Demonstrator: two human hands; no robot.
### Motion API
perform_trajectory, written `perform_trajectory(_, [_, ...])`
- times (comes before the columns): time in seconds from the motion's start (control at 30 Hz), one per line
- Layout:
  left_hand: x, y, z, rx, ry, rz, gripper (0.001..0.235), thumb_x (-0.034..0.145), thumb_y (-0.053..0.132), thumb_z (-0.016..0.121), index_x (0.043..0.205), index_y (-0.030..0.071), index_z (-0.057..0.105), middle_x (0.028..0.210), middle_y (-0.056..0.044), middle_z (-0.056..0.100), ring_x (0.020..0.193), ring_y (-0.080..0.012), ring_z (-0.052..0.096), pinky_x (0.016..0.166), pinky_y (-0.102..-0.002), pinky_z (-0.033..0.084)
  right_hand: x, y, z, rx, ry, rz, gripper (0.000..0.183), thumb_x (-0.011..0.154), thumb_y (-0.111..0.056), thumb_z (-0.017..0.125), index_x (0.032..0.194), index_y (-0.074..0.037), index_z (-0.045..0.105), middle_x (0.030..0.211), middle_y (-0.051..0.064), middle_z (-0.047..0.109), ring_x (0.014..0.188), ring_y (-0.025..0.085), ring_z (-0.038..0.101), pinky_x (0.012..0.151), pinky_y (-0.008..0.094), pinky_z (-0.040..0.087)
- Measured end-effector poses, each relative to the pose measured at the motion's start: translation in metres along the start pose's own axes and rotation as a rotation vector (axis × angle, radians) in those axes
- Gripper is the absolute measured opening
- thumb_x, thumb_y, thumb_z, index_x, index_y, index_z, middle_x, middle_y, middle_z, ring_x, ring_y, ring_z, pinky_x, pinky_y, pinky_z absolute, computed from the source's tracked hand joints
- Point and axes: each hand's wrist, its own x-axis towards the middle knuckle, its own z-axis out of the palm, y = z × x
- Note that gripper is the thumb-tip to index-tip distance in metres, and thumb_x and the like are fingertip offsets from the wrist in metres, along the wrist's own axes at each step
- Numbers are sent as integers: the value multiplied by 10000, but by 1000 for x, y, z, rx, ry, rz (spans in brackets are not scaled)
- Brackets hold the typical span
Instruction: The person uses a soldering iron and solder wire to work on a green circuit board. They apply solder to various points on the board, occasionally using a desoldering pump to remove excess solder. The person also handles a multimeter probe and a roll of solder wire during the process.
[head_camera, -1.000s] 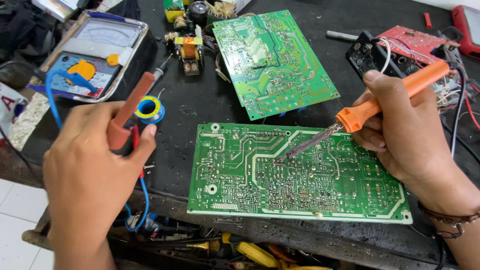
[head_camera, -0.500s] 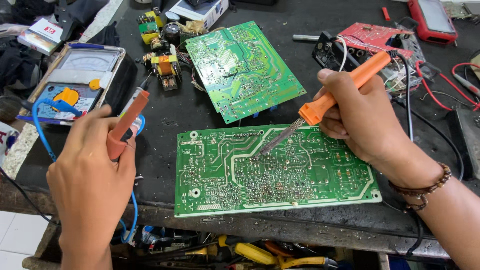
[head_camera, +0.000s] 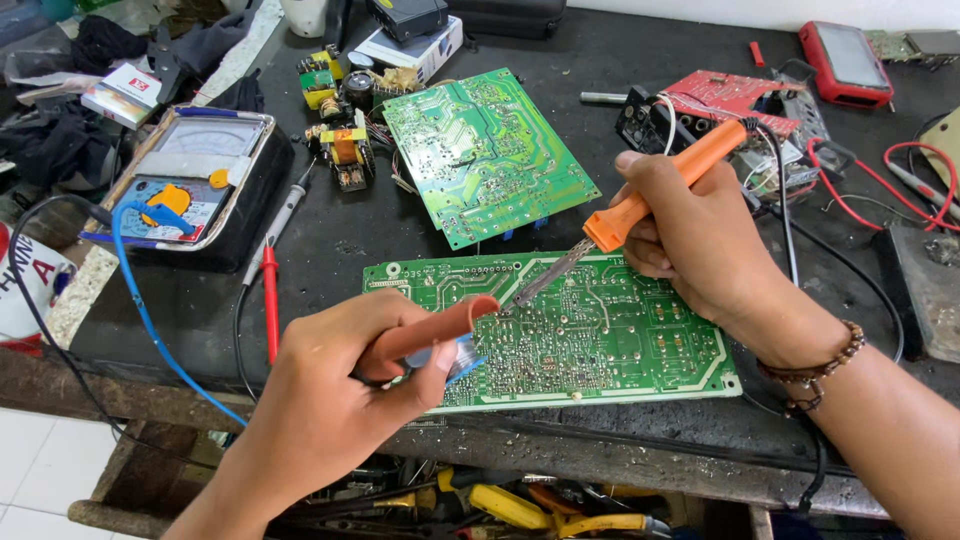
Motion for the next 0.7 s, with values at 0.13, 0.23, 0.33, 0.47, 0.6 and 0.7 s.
perform_trajectory(0.13, [3, -4, 2, 2, -13, -45, 384, 1146, 276, 712, 836, 147, 526, 753, -9, 354, 674, -170, 347, 676, -357, 293, -1, -1, 2, 1, 20, 0, 481, 1150, -257, 604, 749, 8, 585, 509, 58, 302, 402, 141, 232, 412, 303, 189])
perform_trajectory(0.23, [4, -7, 5, 87, -13, -39, 355, 1138, 323, 715, 852, 144, 605, 721, -10, 357, 635, -169, 353, 646, -362, 294, -1, -1, 0, -4, 12, -13, 479, 1150, -260, 618, 758, 16, 609, 504, 60, 298, 405, 153, 245, 416, 312, 213])
perform_trajectory(0.33, [4, -7, 9, 126, -21, -74, 345, 1138, 339, 725, 862, 152, 637, 724, -9, 358, 635, -173, 344, 652, -372, 279, 0, 1, -2, 18, -19, -29, 458, 1149, -255, 616, 763, -14, 562, 502, 56, 301, 401, 144, 239, 422, 312, 206])
perform_trajectory(0.47, [7, -6, 11, 130, 25, -49, 332, 1120, 310, 746, 862, 131, 640, 702, -11, 407, 620, -162, 357, 629, -370, 293, 0, 1, -1, 1, -18, -29, 455, 1154, -259, 609, 771, -15, 592, 515, 35, 263, 410, 145, 223, 421, 312, 214])
perform_trajectory(0.6, [8, -6, 14, 151, 47, -10, 315, 1120, 270, 747, 864, 110, 657, 691, -19, 434, 601, -162, 364, 613, -369, 284, -2, -1, 0, -11, -11, -28, 453, 1154, -261, 606, 767, -24, 594, 513, 23, 253, 413, 140, 219, 425, 306, 222])
perform_trajectory(0.7, [8, -7, 15, 137, 29, -34, 305, 1125, 282, 736, 885, 112, 661, 717, -32, 490, 611, -172, 391, 621, -383, 304, -5, -7, 0, -12, -47, -35, 538, 1127, -242, 625, 646, -73, 450, 536, 39, 312, 395, 150, 306, 430, 318, 208])
